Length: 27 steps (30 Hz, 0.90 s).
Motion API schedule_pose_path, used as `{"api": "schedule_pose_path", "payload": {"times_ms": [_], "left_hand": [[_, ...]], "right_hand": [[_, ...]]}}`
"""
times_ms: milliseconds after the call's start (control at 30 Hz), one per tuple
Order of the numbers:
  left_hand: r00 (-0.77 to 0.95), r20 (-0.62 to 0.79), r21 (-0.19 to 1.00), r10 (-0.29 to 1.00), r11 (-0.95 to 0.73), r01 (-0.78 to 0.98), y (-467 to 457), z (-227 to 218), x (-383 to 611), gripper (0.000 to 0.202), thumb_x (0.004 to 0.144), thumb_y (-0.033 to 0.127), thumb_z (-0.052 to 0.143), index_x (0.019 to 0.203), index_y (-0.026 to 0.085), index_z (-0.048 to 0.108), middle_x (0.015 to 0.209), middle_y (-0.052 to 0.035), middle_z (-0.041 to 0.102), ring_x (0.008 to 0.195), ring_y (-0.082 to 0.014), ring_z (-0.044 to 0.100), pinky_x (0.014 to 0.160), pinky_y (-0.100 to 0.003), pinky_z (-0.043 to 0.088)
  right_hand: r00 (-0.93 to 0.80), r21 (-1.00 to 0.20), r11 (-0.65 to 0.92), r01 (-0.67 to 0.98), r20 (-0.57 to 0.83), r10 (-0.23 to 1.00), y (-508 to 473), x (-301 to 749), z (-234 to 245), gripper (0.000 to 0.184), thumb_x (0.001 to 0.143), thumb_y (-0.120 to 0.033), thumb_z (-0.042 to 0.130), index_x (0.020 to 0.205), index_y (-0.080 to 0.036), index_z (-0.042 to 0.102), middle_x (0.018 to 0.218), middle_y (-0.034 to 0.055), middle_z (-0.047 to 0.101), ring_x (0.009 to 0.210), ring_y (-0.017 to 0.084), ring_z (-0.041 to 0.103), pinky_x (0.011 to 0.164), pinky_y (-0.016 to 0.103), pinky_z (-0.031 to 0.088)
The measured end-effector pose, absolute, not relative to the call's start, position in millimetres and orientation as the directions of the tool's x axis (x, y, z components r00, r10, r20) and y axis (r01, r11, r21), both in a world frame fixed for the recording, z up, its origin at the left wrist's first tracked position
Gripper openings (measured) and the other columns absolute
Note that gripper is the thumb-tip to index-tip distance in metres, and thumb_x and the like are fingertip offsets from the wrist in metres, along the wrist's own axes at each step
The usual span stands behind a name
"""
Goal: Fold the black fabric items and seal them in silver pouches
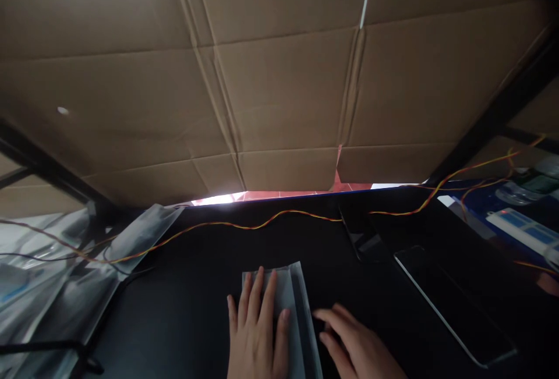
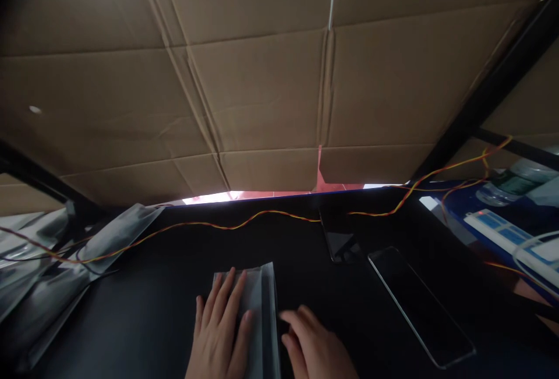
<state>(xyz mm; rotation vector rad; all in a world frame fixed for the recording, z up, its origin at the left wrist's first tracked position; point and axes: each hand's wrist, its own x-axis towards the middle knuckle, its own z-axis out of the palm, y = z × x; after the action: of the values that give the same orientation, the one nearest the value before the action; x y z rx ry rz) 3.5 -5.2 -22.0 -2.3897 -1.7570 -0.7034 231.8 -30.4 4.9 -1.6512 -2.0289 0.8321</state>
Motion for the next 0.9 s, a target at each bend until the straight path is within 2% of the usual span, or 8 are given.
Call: {"api": "schedule_pose_path", "payload": {"times_ms": [167,267,333,433,533,667,733,900], "left_hand": [[0.218,0.391,0.236,0.894,-0.326,0.915,-10,-25,-3,0.073,0.113,0.019,0.034,0.179,0.037,0.008,0.179,-0.0091,0.041,0.166,-0.0372,0.037,0.12,-0.079,0.045],[0.211,0.379,0.257,0.901,-0.321,0.911,-10,-25,-9,0.071,0.114,0.019,0.03,0.179,0.037,0.008,0.181,-0.0074,0.036,0.168,-0.034,0.032,0.125,-0.073,0.043],[0.211,0.372,0.266,0.904,-0.322,0.909,-10,-22,-13,0.069,0.114,0.023,0.03,0.179,0.036,0.01,0.182,-0.0078,0.034,0.169,-0.0347,0.03,0.126,-0.074,0.04],[0.207,0.341,0.286,0.917,-0.311,0.907,-11,-19,-25,0.067,0.115,0.028,0.031,0.179,0.038,0.011,0.183,-0.0086,0.031,0.17,-0.0372,0.027,0.125,-0.08,0.035],[0.17,0.283,0.29,0.944,-0.254,0.923,-8,-19,-51,0.067,0.115,0.032,0.033,0.178,0.042,0.011,0.183,-0.0067,0.031,0.17,-0.0365,0.028,0.127,-0.082,0.028],[0.087,0.264,0.17,0.96,-0.135,0.976,8,-26,-126,0.065,0.11,0.052,0.044,0.173,0.041,0.035,0.181,-0.007,0.037,0.169,-0.0453,0.026,0.124,-0.089,0.02],[0.05,0.237,0.145,0.97,-0.086,0.986,21,-28,-175,0.066,0.107,0.057,0.045,0.169,0.035,0.046,0.18,-0.0084,0.04,0.169,-0.0453,0.026,0.126,-0.085,0.024],[0.182,0.322,0.053,0.929,-0.21,0.976,39,-17,-259,0.052,0.103,0.044,0.051,0.15,0.029,0.069,0.16,-0.0111,0.066,0.155,-0.0447,0.052,0.125,-0.076,0.038]], "right_hand": [[-0.345,-0.721,0.221,0.656,-0.026,0.938,-9,203,30,0.048,0.096,-0.01,0.053,0.131,-0.033,0.077,0.126,0.006,0.076,0.1,0.021,0.083,0.084,0.028,0.064],[-0.319,-0.783,0.178,0.596,-0.028,0.947,-4,187,38,0.054,0.093,-0.011,0.061,0.14,-0.033,0.072,0.14,0.0074,0.074,0.117,0.025,0.079,0.097,0.032,0.062],[-0.286,-0.798,0.144,0.585,-0.037,0.957,-2,178,39,0.056,0.089,-0.009,0.064,0.141,-0.029,0.07,0.134,0.0093,0.078,0.119,0.029,0.079,0.098,0.036,0.061],[-0.284,-0.814,0.14,0.563,-0.031,0.958,2,167,40,0.041,0.085,-0.005,0.063,0.117,-0.026,0.076,0.101,0.0033,0.084,0.091,0.024,0.082,0.081,0.029,0.059],[-0.293,-0.844,0.151,0.514,-0.007,0.956,3,166,51,0.025,0.086,-0.01,0.066,0.103,-0.027,0.075,0.077,-0.0031,0.076,0.062,0.015,0.071,0.058,0.021,0.048],[-0.189,-0.858,0.165,0.487,0.081,0.979,1,196,63,0.015,0.096,-0.022,0.061,0.105,-0.027,0.071,0.074,-0.0034,0.07,0.059,0.013,0.065,0.053,0.019,0.045],[-0.122,-0.823,0.173,0.541,0.127,0.984,-1,217,58,0.013,0.1,-0.025,0.058,0.106,-0.028,0.069,0.078,-0.0024,0.072,0.062,0.015,0.069,0.057,0.021,0.05],[0.008,-0.745,0.165,0.646,0.223,0.975,-8,251,31,0.02,0.104,-0.031,0.055,0.118,-0.03,0.068,0.108,0.0062,0.079,0.089,0.023,0.081,0.073,0.03,0.065]]}}
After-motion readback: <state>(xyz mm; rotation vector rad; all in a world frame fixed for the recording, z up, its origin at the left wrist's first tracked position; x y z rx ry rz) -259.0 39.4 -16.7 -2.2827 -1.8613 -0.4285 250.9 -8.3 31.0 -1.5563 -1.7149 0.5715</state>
